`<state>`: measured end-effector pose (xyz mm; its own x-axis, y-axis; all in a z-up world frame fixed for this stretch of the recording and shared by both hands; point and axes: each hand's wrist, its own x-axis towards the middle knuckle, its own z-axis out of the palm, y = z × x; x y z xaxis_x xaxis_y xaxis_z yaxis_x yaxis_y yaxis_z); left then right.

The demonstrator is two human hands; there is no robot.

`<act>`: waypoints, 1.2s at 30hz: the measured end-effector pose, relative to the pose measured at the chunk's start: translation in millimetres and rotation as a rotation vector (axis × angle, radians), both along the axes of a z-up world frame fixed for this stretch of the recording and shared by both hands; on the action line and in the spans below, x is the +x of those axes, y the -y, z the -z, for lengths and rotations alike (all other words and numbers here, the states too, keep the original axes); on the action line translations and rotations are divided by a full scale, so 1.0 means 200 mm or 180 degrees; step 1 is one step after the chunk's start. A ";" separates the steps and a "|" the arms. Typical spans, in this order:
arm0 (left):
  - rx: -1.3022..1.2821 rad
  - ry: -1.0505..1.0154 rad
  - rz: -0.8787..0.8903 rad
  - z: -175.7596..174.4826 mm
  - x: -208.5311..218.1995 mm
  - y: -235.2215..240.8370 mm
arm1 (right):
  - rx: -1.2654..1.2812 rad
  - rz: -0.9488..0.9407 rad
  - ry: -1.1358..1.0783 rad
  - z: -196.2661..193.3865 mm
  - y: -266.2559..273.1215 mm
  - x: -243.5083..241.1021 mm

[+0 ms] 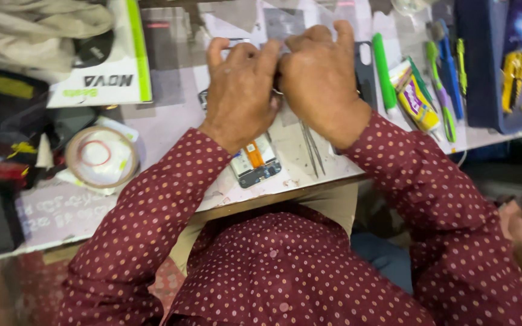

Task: The person repairs a smartphone by removing the back cover, disconnecting internal components, and using tools to adjust parts. They briefly answer a call on a different phone before returning to the repair. The person then reassembles the phone, securing the back cover and tightening screws.

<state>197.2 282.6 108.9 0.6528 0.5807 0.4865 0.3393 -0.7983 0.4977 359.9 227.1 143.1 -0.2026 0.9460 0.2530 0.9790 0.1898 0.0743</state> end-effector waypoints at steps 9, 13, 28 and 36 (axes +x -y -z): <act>-0.0107 -0.0073 0.0139 -0.01 -0.02 -0.02 | -0.0101 0.0043 -0.0210 0.03 0.01 0.01; -0.0003 0.0064 0.0219 -0.01 -0.02 -0.03 | -0.0145 0.0059 -0.0278 0.01 0.00 0.00; -0.0029 0.0359 0.0420 0.01 -0.01 -0.04 | 0.0064 0.0204 -0.0511 0.04 0.15 -0.02; 0.0170 0.0635 0.0401 0.00 -0.01 -0.04 | 0.0033 0.0528 -0.0918 0.05 0.13 -0.08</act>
<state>194.9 290.3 108.0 0.6064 0.4707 0.6409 0.1346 -0.8551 0.5007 343.5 200.9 133.2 0.0353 0.9572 0.2872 0.9775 0.0268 -0.2093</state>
